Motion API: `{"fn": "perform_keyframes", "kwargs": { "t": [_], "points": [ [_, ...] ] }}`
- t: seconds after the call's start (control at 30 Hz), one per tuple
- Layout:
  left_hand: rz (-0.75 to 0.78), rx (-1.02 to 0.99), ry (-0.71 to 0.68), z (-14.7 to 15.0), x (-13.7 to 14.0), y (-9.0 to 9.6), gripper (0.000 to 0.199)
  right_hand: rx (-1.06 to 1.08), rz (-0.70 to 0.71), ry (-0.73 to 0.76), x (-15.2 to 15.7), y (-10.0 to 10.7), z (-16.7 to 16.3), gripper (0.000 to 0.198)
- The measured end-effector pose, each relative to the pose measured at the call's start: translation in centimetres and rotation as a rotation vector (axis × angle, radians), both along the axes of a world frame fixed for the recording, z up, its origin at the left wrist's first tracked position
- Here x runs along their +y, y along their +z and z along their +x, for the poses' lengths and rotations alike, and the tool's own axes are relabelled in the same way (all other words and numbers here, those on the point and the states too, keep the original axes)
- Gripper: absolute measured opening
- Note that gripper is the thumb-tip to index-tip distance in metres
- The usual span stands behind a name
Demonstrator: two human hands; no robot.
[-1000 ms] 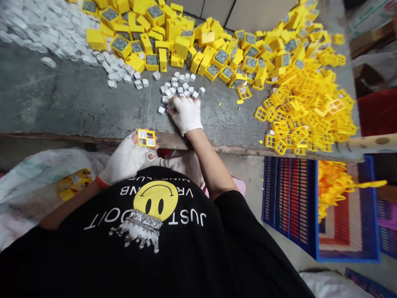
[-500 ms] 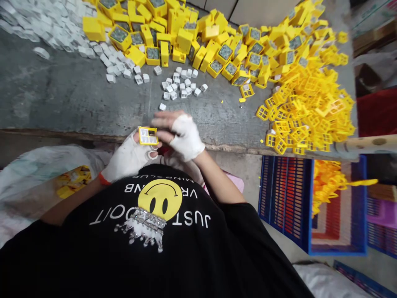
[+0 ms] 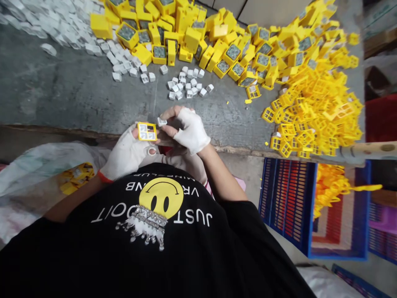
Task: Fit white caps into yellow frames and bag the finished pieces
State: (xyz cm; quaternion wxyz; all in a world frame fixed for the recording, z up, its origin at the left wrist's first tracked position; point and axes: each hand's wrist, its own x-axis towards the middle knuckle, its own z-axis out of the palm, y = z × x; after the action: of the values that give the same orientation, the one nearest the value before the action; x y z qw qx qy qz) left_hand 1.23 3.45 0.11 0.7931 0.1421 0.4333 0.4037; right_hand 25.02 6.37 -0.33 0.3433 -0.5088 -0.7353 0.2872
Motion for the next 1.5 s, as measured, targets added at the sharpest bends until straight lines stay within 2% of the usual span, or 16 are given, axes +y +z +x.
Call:
{"fn": "perform_keyframes", "kwargs": {
  "t": [0.17,0.3,0.4,0.5,0.63,0.73,0.87,0.9,0.97,1.07,1.1,1.2,1.27,1.33,1.4,1.5],
  "points": [
    [0.022,-0.052,-0.078,1.3,0.3,0.8,0.023,-0.145,0.127,0.042,-2.4,1.4,1.0,0.027],
    [-0.003,-0.094,-0.163,2.0,0.5,1.1,0.016,-0.208,0.252,0.141,-2.3,0.5,2.5,0.038],
    [-0.037,-0.106,-0.229,2.3,0.8,1.0,0.02,-0.223,0.304,0.191,-2.2,0.0,3.7,0.045],
    [-0.067,-0.085,-0.33,2.3,1.2,1.1,0.027,-0.284,0.3,0.209,-2.1,0.1,4.6,0.053],
    [-0.102,-0.066,-0.416,2.4,1.7,1.5,0.031,-0.365,0.263,0.308,-1.6,0.7,5.4,0.056],
    [-0.115,-0.067,-0.404,2.5,1.9,1.6,0.028,-0.443,0.263,0.33,-2.0,1.0,5.1,0.055],
    [-0.096,-0.075,-0.3,2.4,2.2,1.4,0.018,-0.501,0.218,0.315,-3.0,0.9,3.9,0.046],
    [-0.085,-0.069,-0.265,2.2,2.3,1.4,0.015,-0.497,0.181,0.285,-2.6,0.8,4.0,0.044],
    [-0.055,-0.055,-0.207,2.0,2.5,1.2,0.009,-0.506,0.104,0.09,-0.7,0.8,5.1,0.041],
    [-0.004,-0.04,-0.154,1.7,2.6,0.9,0.014,-0.569,0.051,-0.315,5.2,1.8,8.4,0.047],
    [0.006,-0.036,-0.143,1.7,2.6,0.8,0.017,-0.599,0.036,-0.382,7.7,2.3,9.4,0.049],
    [0.016,-0.016,-0.115,1.7,2.3,0.6,0.024,-0.756,-0.09,-0.472,14.5,3.1,10.9,0.06],
    [0.008,0.005,-0.097,1.7,2.1,0.4,0.028,-0.869,-0.159,-0.464,17.4,3.3,10.4,0.071],
    [-0.006,0.017,-0.073,1.6,2.0,0.3,0.031,-0.937,-0.186,-0.456,18.4,3.3,9.5,0.071],
    [-0.019,0.02,-0.053,1.6,2.0,0.3,0.031,-0.93,-0.204,-0.489,17.7,3.3,9.1,0.068],
    [-0.02,0.02,-0.056,1.6,2.1,0.3,0.028,-0.652,-0.176,-0.548,13.9,2.5,10.2,0.071]
  ]
}}
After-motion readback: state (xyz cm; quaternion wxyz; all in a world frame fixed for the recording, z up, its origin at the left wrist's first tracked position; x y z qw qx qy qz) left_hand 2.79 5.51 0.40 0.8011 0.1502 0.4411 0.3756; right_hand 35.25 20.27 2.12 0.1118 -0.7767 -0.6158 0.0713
